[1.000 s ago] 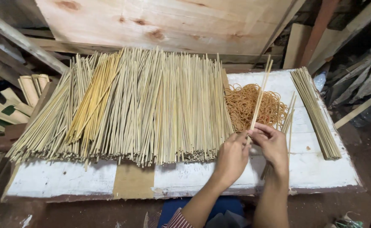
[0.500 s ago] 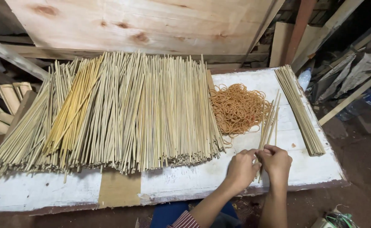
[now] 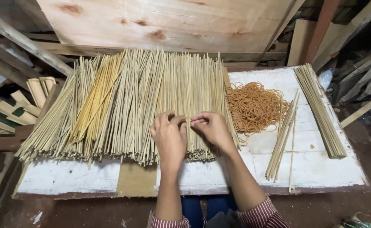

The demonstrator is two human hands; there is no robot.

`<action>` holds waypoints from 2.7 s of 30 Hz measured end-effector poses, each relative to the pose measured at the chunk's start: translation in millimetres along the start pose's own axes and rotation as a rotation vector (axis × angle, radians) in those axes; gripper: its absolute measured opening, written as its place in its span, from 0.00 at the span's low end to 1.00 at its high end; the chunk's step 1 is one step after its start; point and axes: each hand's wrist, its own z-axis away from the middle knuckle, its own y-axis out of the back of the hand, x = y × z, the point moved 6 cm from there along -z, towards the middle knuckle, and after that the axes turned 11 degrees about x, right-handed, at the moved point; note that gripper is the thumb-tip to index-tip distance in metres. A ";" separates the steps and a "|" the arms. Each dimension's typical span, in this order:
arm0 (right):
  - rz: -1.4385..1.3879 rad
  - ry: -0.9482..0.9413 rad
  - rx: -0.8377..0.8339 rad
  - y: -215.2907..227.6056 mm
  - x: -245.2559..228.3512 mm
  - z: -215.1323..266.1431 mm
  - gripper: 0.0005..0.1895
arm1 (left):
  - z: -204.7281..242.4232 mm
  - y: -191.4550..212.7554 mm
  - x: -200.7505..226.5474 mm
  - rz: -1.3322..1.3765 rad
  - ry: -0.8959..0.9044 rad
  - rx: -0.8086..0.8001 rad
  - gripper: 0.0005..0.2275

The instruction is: Bundling thin wooden sticks together using rubber bands

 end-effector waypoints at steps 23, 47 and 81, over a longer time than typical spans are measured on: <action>0.410 -0.164 -0.001 -35.0 -21.3 -19.8 0.22 | 5.9 1.8 -16.1 0.101 0.043 -0.025 0.10; -0.376 -0.296 0.235 104.3 61.8 39.1 0.20 | 62.7 -42.7 99.8 0.460 -0.073 -0.230 0.14; 0.020 -0.113 -0.032 -15.5 -25.7 14.5 0.17 | 2.7 -10.3 -42.0 -0.001 0.242 -0.004 0.07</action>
